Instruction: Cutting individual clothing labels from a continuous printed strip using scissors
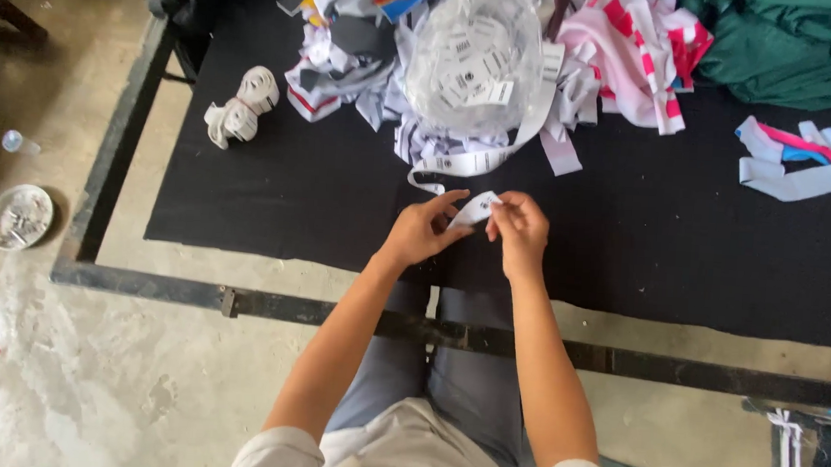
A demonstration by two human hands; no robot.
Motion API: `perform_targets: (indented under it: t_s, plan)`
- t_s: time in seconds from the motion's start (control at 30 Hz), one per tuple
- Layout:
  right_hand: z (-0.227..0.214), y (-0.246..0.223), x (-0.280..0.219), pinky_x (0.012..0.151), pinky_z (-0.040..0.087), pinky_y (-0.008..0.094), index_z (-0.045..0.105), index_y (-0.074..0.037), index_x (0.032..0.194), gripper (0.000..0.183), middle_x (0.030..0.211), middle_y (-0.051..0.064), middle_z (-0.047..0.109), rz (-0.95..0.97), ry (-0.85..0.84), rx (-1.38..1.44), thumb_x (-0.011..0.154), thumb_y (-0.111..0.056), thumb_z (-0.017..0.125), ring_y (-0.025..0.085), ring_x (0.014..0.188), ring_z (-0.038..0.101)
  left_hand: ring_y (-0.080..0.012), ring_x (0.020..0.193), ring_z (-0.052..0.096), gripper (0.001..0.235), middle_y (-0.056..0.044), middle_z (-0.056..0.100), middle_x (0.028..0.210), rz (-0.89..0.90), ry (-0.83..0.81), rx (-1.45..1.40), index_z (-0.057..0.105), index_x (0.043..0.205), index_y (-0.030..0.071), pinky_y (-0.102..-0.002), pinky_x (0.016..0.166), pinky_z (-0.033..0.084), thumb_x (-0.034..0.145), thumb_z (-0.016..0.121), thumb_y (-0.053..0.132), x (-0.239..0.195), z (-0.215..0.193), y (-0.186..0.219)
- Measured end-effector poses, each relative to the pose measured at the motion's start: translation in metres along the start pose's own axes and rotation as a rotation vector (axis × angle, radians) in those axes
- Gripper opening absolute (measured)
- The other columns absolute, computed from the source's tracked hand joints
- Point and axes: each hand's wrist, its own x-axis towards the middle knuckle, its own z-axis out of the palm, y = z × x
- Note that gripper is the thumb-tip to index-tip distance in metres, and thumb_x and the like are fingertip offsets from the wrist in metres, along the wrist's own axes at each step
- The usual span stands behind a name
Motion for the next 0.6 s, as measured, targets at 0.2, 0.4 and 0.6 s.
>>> perform_targets:
  t_s: [0.2,0.4,0.6]
  plan:
    - [-0.010,-0.021,0.002,0.049,0.051,0.025,0.063,0.000,0.105,0.007,0.081,0.009,0.060,-0.005,0.141,0.029,0.098,-0.002,0.066,0.016,0.057,0.063,-0.0310,0.076,0.075,0.028,-0.006,0.079,0.087,0.044,0.052,0.156,0.076,0.111,0.015,-0.038,0.067,0.060,0.088,0.079,0.032,0.000,0.008,-0.009]
    - [-0.020,-0.019,0.014,0.045,0.048,0.024,0.061,-0.004,0.105,0.010,0.080,0.006,0.060,0.015,0.335,0.117,0.097,-0.001,0.066,0.014,0.053,0.061,-0.0308,0.069,0.073,0.026,-0.005,0.075,0.073,0.093,0.180,0.173,0.078,0.091,0.014,-0.036,0.065,0.058,0.081,0.084,0.037,0.002,-0.009,0.003]
    - [-0.031,-0.021,0.014,0.046,0.049,0.026,0.061,-0.007,0.102,0.011,0.081,0.005,0.059,-0.013,0.426,0.192,0.097,-0.002,0.068,0.015,0.051,0.062,-0.0228,0.053,0.061,0.023,0.002,0.058,0.052,0.153,0.361,0.235,0.078,0.087,0.022,-0.031,0.059,0.053,0.082,0.083,0.044,0.005,-0.013,-0.010]
